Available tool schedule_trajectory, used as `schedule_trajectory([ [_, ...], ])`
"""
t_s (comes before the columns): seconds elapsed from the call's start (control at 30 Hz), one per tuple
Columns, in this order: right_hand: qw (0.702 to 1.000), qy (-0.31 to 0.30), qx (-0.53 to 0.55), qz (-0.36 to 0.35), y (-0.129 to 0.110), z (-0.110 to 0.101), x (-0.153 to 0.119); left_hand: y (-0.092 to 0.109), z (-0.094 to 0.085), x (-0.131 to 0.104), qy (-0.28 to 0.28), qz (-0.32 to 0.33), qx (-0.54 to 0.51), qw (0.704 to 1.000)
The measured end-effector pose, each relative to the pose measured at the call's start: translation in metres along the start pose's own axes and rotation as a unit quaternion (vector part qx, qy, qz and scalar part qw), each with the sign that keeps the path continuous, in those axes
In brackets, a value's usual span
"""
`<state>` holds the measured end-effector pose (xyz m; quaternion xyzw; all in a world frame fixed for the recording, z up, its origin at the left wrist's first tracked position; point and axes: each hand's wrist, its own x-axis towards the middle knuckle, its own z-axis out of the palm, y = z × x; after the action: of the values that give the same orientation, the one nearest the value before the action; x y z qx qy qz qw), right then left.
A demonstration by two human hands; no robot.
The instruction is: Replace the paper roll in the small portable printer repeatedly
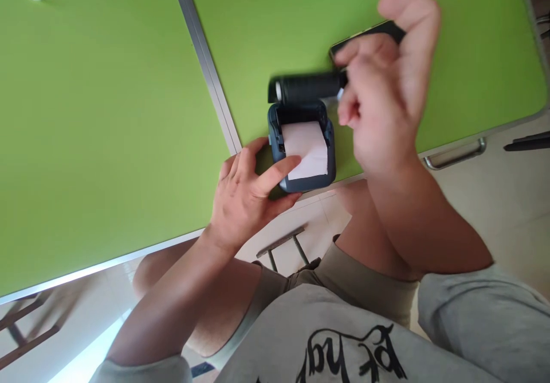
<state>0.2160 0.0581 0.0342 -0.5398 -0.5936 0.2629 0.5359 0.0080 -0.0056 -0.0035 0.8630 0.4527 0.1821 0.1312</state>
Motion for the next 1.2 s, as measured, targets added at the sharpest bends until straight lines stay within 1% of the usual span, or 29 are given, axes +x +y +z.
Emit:
schedule_trajectory([
  [0.07,0.994,0.066,0.087,-0.031,0.0,-0.003,0.001,0.0,0.0,0.0,-0.003,0.004,0.001,1.0],
  [0.1,0.987,0.084,0.129,-0.044,0.001,-0.004,-0.001,0.0,0.0,0.0,-0.003,0.006,0.001,1.0],
  [0.13,0.985,0.081,0.145,-0.049,0.004,-0.005,-0.004,0.0,0.0,0.0,0.0,0.009,0.001,1.0],
  [0.23,0.988,0.053,0.144,-0.025,0.015,-0.008,-0.017,0.0,0.001,0.0,0.023,0.02,-0.003,1.0],
  [0.3,0.994,0.013,0.109,-0.018,0.025,-0.01,-0.026,0.0,0.002,0.0,0.037,0.027,-0.003,0.999],
  [0.4,0.998,-0.043,0.041,-0.035,0.036,-0.013,-0.034,0.001,0.002,0.002,0.038,0.022,0.01,0.999],
  [0.47,0.996,-0.071,0.022,-0.045,0.039,-0.014,-0.036,0.002,0.002,0.003,0.03,0.015,0.023,0.999],
  [0.57,0.995,-0.093,0.007,-0.041,0.041,-0.016,-0.035,0.002,0.001,0.004,0.024,0.007,0.029,0.999],
  [0.7,0.994,-0.111,-0.013,-0.001,0.038,-0.02,-0.031,0.001,0.001,0.005,0.029,0.01,0.031,0.999],
  [0.87,0.984,-0.175,0.013,-0.022,0.029,-0.024,-0.029,0.0,0.003,0.006,0.034,0.011,0.035,0.999],
  [0.9,0.985,-0.172,0.017,-0.025,0.028,-0.023,-0.03,0.0,0.003,0.006,0.034,0.01,0.037,0.999],
  [1.03,0.991,-0.128,0.016,-0.035,0.027,-0.019,-0.034,-0.001,0.003,0.006,0.033,0.003,0.038,0.999],
  [1.13,0.988,-0.149,0.004,-0.033,0.03,-0.017,-0.035,-0.001,0.003,0.006,0.025,0.001,0.027,0.999],
  [1.2,0.99,-0.135,0.007,-0.045,0.034,-0.015,-0.035,-0.002,0.003,0.007,0.023,0.003,0.022,0.999],
])
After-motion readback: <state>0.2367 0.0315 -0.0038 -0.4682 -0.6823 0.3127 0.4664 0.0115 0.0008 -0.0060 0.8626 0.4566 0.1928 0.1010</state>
